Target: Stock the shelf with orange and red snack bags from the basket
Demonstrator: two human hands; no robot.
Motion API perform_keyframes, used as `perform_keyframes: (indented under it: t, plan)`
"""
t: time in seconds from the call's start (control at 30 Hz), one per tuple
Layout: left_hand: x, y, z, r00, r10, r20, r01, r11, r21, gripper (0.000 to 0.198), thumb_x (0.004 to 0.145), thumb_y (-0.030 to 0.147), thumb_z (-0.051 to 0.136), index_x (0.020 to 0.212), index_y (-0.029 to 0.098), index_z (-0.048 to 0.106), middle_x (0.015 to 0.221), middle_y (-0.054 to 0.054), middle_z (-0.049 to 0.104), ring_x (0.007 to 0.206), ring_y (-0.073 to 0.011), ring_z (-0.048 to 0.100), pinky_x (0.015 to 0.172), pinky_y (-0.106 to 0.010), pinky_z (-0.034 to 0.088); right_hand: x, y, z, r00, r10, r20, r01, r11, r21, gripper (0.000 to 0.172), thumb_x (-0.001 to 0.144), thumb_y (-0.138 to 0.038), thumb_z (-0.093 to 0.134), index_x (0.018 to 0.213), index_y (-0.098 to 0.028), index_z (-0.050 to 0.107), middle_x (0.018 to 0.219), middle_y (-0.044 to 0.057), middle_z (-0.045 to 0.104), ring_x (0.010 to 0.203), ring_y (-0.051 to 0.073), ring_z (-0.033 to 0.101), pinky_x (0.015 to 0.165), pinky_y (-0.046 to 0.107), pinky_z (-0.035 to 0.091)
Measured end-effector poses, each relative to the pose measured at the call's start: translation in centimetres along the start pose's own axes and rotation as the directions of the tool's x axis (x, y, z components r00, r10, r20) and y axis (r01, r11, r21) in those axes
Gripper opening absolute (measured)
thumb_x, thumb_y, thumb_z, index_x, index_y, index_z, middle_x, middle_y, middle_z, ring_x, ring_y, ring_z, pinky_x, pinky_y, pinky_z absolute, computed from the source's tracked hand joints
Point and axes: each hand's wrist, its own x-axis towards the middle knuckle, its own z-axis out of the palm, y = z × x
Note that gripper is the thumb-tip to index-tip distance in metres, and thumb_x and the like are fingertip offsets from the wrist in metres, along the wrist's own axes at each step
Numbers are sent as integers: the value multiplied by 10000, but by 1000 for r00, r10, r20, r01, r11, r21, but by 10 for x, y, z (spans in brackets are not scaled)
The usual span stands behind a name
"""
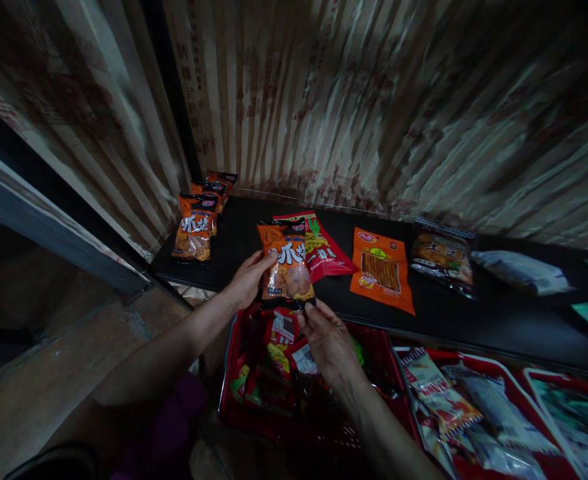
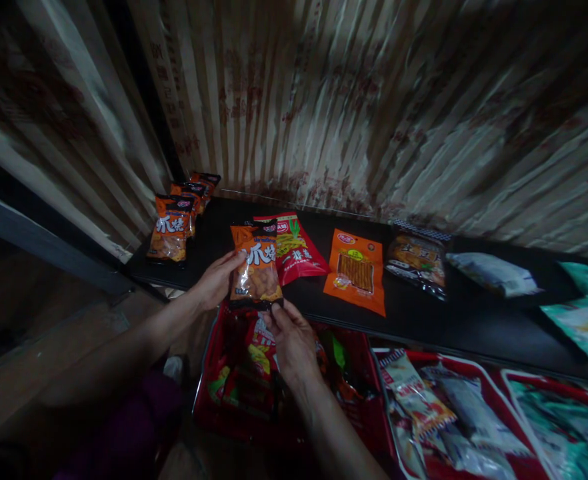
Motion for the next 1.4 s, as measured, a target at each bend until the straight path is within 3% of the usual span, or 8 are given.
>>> perform_keyframes:
  t: [0.17,0.4,0.6,0.77,0.93,1.07,1.23,1.4]
  plan:
    - [-15,7,-4,989,-79,123,68,994,91,520,620,220,786,1086,181,559,1056,-77,662,878,-195,647,817,-343,498,7,5,5,999,-33,14,32,999,14,322,456,-191,876,721,-209,693,737,-26,715,641,92,645,594,176,546]
    - [-19,9,-20,993,-19,116,-3,984,180,603,597,130,771,1146,177,526,1090,-79,644,960,-195,622,923,-362,441,10,17,12,997,-53,55,56,996,-63,351,450,-237,882,742,-189,693,735,-22,700,636,95,635,638,203,556]
    - [-17,8,-36,995,7,97,-23,986,167,603,611,96,736,1161,168,500,1045,-75,654,925,-186,624,887,-350,459,13,22,21,991,-91,100,106,982,-159,519,507,-295,863,987,-220,680,843,-13,711,705,123,654,668,243,557]
    - [-20,11,-43,995,1,102,-19,985,173,662,592,109,754,1197,180,493,1081,-79,646,927,-194,627,906,-373,451,15,26,25,983,-95,156,134,954,-266,693,547,-321,846,1189,-256,594,892,-7,719,647,124,654,660,258,548]
    - [-20,8,-43,997,63,42,-70,977,201,618,588,109,747,1157,178,515,1095,-81,640,986,-213,608,921,-373,448,18,30,27,982,-100,163,142,952,-271,770,535,-282,850,1245,-290,552,1000,9,715,855,193,671,658,288,569]
    - [-15,1,-44,993,113,14,-113,956,270,623,600,107,717,1179,175,498,1109,-87,633,1015,-234,597,915,-380,452,21,33,28,969,-118,216,178,942,-284,727,585,-268,823,1253,-308,539,1155,24,667,961,210,651,655,287,576]
    - [-7,-2,-46,985,166,56,-175,912,370,550,625,134,699,1151,209,555,1118,-62,634,1037,-236,584,928,-355,435,18,29,34,963,-148,225,216,924,-316,660,588,-272,814,1205,-283,581,1183,40,656,1001,244,641,644,308,585]
    - [-5,3,-42,955,296,-5,-263,855,448,634,630,176,721,1230,241,526,1210,-63,591,1116,-242,540,962,-334,409,20,23,42,957,-187,223,252,916,-312,657,602,-267,805,1215,-285,570,1186,37,655,1021,243,636,658,297,584]
